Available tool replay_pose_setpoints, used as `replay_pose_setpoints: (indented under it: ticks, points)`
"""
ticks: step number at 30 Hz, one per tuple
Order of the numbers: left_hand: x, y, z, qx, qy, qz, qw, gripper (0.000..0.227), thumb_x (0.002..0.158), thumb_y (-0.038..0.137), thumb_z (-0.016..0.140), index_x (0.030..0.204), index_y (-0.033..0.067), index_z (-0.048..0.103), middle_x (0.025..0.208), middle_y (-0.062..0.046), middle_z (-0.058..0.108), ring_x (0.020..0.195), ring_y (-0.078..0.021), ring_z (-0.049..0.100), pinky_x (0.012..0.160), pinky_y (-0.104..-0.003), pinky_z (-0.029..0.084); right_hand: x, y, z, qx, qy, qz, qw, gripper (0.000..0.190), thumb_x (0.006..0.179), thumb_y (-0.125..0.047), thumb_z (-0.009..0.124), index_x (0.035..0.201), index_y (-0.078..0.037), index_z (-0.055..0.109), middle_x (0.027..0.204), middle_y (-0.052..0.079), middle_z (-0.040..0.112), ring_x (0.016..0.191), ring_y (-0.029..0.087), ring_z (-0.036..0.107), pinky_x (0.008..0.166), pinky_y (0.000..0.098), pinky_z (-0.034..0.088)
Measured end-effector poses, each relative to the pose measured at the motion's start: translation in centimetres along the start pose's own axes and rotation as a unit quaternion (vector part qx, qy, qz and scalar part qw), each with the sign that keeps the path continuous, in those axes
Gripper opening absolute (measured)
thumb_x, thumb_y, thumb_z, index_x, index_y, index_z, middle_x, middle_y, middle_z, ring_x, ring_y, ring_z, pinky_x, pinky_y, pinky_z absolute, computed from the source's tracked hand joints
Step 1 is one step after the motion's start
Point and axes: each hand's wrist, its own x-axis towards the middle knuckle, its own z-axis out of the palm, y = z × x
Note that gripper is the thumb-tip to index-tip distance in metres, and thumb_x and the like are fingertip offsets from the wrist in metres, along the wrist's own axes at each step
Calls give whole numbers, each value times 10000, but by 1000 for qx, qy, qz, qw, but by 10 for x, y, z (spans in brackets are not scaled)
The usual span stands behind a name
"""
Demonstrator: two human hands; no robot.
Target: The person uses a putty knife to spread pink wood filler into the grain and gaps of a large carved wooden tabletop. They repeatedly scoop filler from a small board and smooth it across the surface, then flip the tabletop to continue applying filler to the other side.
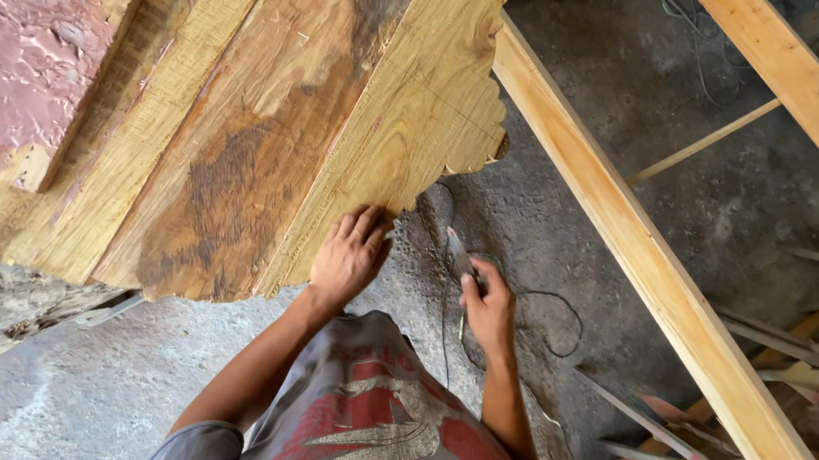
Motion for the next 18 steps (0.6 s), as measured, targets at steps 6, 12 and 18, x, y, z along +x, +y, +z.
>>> replay_pose_setpoints:
  ticks: [6, 12, 18]
  points:
    - [-1, -6, 1, -1, -4, 4, 1000, 366, 972, 266, 641, 1261, 45, 681, 1405, -152, 582, 1320, -325, 524, 1082, -432, 434, 93, -60, 47, -105, -3, -146, 984, 281, 947, -58, 705, 1227, -36, 702, 1080, 127, 704, 765, 200, 700, 608, 315, 565]
    - [1, -10, -2, -15, -10, 0, 1000, 378, 966, 266, 644, 1276, 52, 677, 1420, -147, 580, 1344, -319, 521, 1108, -423, 426, 162, -79, 85, -149, -3, -228, 962, 275, 937, -41, 729, 1211, -15, 721, 1068, 139, 708, 953, 288, 715, 818, 400, 569]
    - [0, -12, 2, -10, -18, -3, 1000, 380, 973, 250, 634, 1299, 60, 674, 1426, -142, 581, 1353, -309, 521, 1104, -413, 429, 170, -84, 87, -122, -52, -182, 974, 287, 939, -36, 729, 1225, -15, 732, 1005, 124, 706, 866, 217, 710, 752, 344, 557]
